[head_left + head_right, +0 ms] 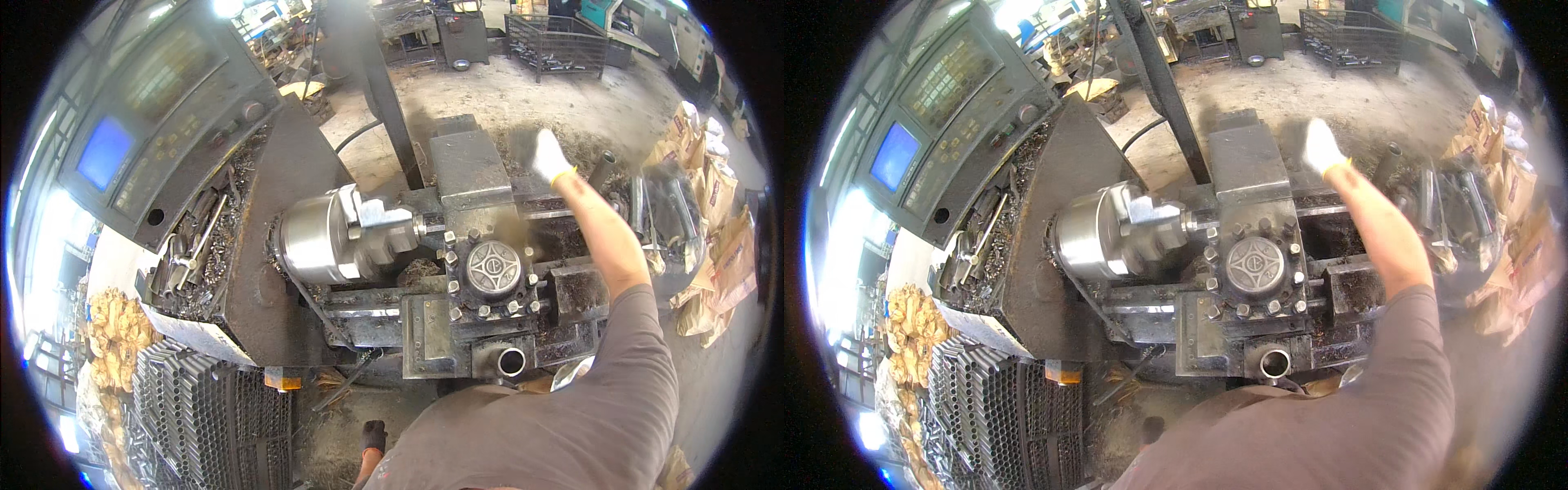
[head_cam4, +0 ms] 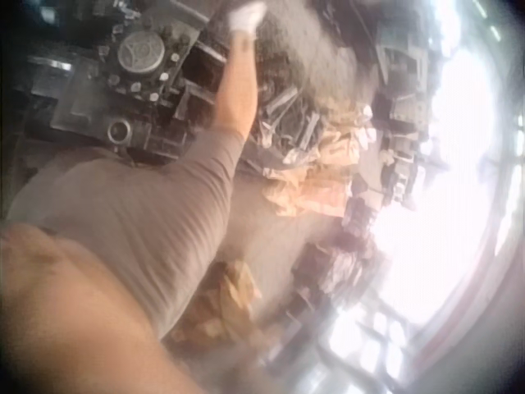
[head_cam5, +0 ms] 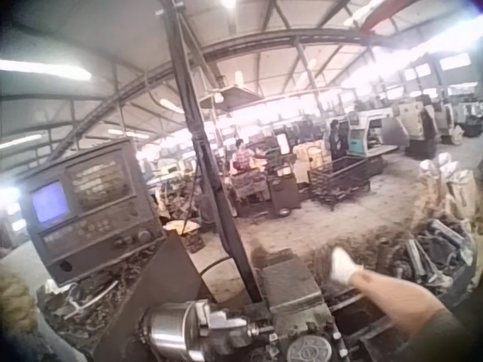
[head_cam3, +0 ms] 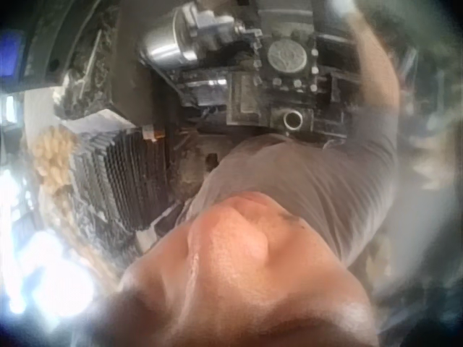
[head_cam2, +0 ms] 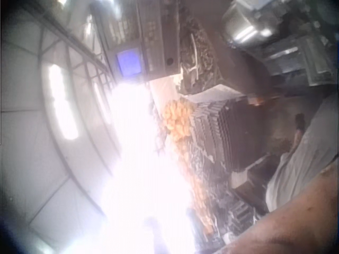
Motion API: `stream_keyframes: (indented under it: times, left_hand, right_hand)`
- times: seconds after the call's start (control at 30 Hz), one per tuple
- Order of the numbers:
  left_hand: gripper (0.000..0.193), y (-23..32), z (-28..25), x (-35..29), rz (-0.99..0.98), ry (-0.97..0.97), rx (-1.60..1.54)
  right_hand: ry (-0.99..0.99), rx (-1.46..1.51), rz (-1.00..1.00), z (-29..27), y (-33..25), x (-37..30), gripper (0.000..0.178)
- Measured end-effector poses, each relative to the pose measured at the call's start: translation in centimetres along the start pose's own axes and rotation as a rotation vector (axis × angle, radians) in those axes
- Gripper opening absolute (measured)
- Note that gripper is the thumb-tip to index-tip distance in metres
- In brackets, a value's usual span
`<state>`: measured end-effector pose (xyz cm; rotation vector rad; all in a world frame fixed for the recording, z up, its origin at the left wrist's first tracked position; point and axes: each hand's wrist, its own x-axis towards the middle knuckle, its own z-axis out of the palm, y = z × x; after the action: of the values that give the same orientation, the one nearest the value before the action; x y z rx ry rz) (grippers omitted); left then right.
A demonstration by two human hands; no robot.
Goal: The person operates a metal turning machine in a workshop. They repeatedly load metal tubes into the machine's chuck, secure them, and remove processed tubes, placing them into a white sack. The person also moves the sack among other sacks on the floor.
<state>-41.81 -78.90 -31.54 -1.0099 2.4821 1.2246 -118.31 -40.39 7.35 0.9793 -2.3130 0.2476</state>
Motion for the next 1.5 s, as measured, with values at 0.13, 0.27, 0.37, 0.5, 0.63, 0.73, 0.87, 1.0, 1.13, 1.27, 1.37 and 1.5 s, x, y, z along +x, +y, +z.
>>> stream_keyframes:
  times: [0.13,0.27,0.37,0.5,0.63,0.73,0.87,1.0,1.13,1.27,1.37,1.5]
  left_hand:
    - [0.036,-1.6,-0.3,2.2,0.425,0.077,0.491]
    - [0.042,0.3,0.3,3.1,0.337,-0.075,0.589]
    - [0.043,5.7,-0.4,2.7,0.133,0.147,0.01]
    - [0.029,19.6,-5.8,1.4,0.001,0.345,0.052]
    - [0.047,37.8,-11.9,5.2,0.726,0.465,0.284]
    - [0.071,49.4,-15.3,10.3,1.223,0.602,0.429]
    - [0.074,58.8,-16.1,15.8,1.252,0.639,0.86]
    - [0.067,61.1,-15.1,18.2,1.253,0.54,0.818]
    - [0.07,60.4,-14.6,18.8,1.259,0.675,0.745]
    - [0.07,59.8,-14.3,19.6,1.275,0.568,0.733]
    - [0.068,59.7,-13.9,20.7,1.234,0.555,0.695]
    - [0.071,59.6,-13.2,21.8,1.276,0.575,0.704]
  right_hand:
    - [0.67,0.712,0.231,-9.5,3.0,8.5,0.025]
    - [-0.401,-0.02,0.731,-4.9,7.6,7.3,0.033]
    - [-0.647,-0.125,0.753,2.7,9.0,1.1,0.034]
    - [-0.678,0.289,-0.182,6.8,2.9,1.6,0.027]
    - [-0.817,0.367,-0.532,4.7,-11.9,6.3,0.034]
    - [-1.063,0.523,-0.223,3.8,-18.4,6.8,0.035]
    - [-0.839,0.376,-0.469,7.4,-19.4,6.0,0.038]
    - [-0.752,0.538,-0.616,10.6,-15.7,4.6,0.044]
    - [-1.624,1.328,0.149,9.1,-11.3,5.0,0.047]
    - [-1.752,0.542,-0.056,7.3,-10.3,7.1,0.042]
    - [-1.59,0.402,-0.09,6.0,-11.1,6.7,0.038]
    - [-1.215,0.35,-0.318,1.7,-10.1,2.3,0.033]
